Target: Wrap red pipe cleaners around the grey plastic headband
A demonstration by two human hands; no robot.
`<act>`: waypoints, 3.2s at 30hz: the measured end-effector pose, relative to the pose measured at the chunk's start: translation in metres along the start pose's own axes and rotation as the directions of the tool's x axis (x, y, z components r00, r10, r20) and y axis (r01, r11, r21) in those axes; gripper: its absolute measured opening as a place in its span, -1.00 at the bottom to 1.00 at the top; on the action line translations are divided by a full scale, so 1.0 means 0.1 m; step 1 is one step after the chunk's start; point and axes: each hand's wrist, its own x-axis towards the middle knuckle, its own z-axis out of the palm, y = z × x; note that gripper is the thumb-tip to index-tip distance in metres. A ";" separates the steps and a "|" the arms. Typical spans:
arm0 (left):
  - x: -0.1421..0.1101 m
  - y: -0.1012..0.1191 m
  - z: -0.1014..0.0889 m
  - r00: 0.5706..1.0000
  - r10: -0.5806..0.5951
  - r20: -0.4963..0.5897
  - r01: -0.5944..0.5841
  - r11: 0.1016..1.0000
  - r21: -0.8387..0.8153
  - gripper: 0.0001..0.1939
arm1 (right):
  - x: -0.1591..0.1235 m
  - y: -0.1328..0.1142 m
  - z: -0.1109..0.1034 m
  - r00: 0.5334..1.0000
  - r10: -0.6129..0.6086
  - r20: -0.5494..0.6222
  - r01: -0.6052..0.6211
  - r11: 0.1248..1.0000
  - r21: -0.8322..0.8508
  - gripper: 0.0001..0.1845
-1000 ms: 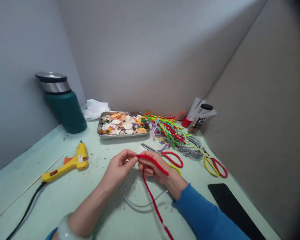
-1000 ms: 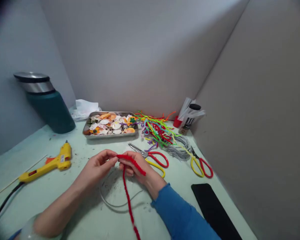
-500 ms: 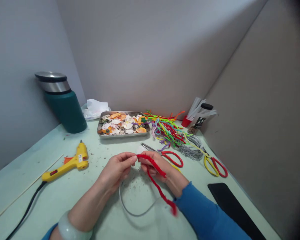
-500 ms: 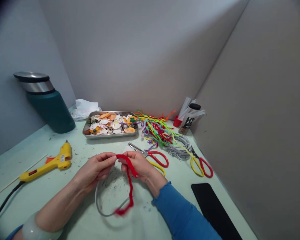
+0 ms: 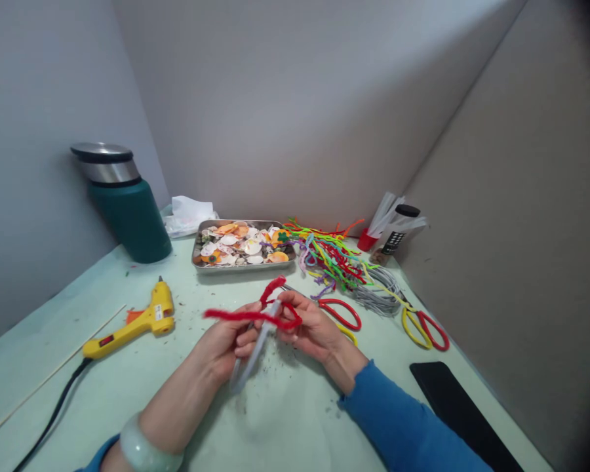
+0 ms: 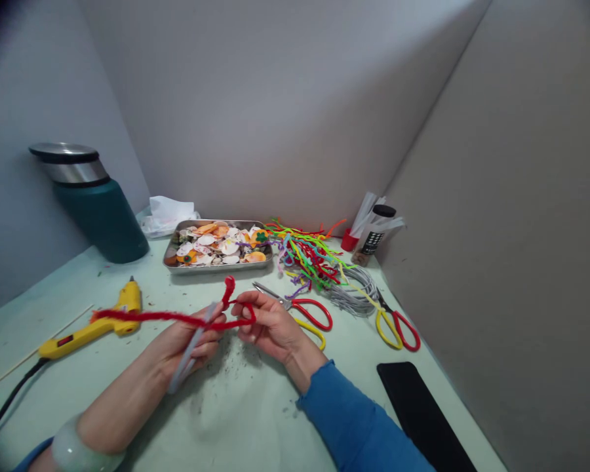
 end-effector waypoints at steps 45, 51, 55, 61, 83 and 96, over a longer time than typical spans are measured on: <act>0.02 -0.12 0.07 0.952 0.304 -0.018 -0.265 0.856 0.445 -0.70 | 0.08 0.08 -0.04 0.961 -0.214 -0.173 0.060 0.776 -0.628 -0.77; 0.02 -0.13 0.11 0.861 0.506 -0.044 -0.375 0.692 0.617 -0.67 | 0.07 0.10 0.02 0.953 -0.274 -0.130 0.132 0.762 -0.634 -0.80; 0.01 -0.15 0.13 0.860 0.510 -0.026 -0.370 0.657 0.657 -0.72 | 0.04 0.10 0.06 0.930 -0.340 -0.141 0.170 0.738 -0.653 -0.85; 0.01 -0.15 0.16 0.846 0.530 -0.054 -0.388 0.683 0.619 -0.70 | -0.01 0.11 0.08 0.908 -0.413 -0.073 0.190 0.561 -0.806 -0.89; -0.03 -0.12 0.18 0.906 0.416 -0.079 -0.333 0.815 0.474 -0.80 | -0.02 0.10 0.15 0.908 -0.389 -0.155 0.171 0.683 -0.710 -0.92; -0.01 -0.10 0.13 0.954 0.298 -0.003 -0.278 0.892 0.357 -0.82 | 0.00 0.13 0.07 0.911 -0.393 -0.124 0.184 0.658 -0.731 -0.87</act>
